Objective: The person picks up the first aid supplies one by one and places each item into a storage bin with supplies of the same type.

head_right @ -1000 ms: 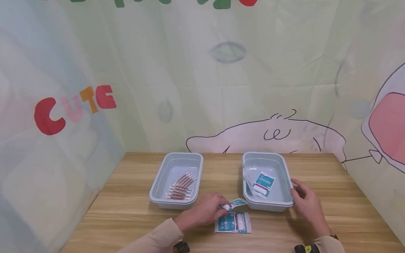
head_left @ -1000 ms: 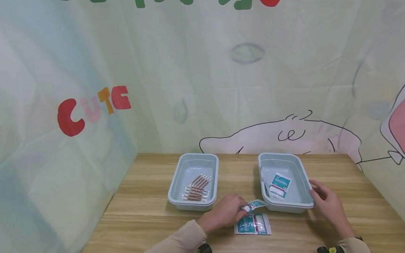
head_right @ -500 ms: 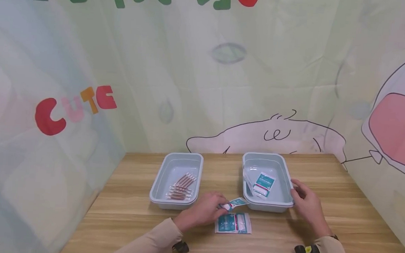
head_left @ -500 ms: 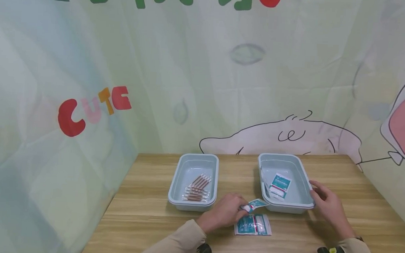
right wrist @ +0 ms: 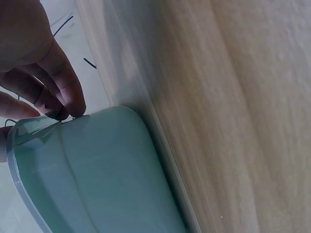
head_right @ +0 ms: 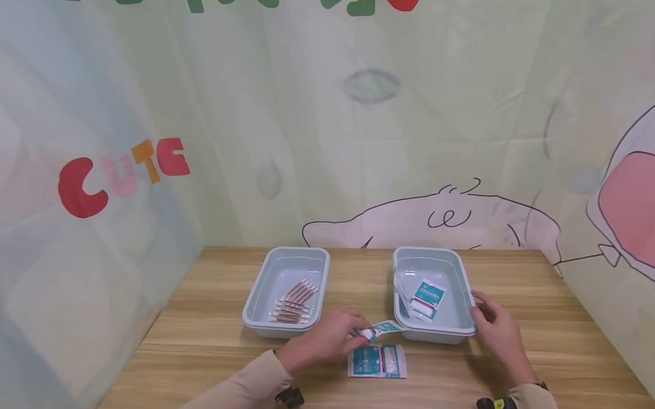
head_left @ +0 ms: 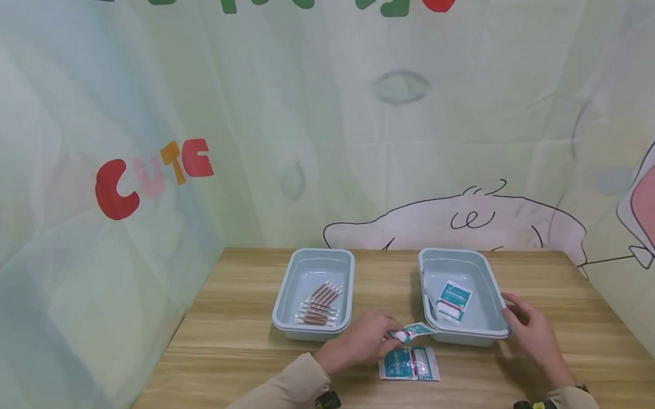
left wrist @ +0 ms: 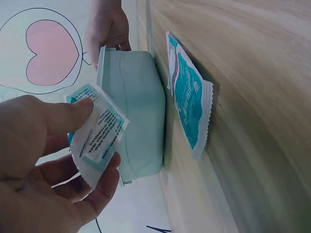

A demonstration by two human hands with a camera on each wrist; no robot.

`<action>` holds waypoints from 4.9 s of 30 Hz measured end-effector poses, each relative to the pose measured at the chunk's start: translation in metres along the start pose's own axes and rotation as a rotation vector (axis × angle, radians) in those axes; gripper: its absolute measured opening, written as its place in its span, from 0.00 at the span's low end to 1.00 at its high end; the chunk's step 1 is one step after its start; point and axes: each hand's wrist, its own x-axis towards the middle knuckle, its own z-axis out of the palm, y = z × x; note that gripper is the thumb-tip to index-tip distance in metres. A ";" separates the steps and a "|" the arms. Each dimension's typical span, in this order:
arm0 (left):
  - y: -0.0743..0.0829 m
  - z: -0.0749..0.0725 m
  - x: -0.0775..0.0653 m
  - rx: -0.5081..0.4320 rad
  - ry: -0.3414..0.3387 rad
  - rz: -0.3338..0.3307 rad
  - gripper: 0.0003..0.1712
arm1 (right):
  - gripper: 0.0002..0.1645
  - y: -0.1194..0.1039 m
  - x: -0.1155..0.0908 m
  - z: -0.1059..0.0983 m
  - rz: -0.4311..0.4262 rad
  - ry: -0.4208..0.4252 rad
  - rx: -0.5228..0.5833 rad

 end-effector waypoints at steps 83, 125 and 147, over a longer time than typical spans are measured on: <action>0.006 -0.026 0.047 -0.055 0.139 0.088 0.16 | 0.34 0.002 0.000 -0.001 0.002 -0.024 0.005; 0.022 -0.015 0.070 0.012 0.079 0.041 0.33 | 0.33 0.004 0.000 -0.001 -0.023 -0.017 0.012; 0.016 -0.008 0.061 -0.006 0.045 0.036 0.34 | 0.35 0.004 0.000 -0.001 0.007 -0.029 0.012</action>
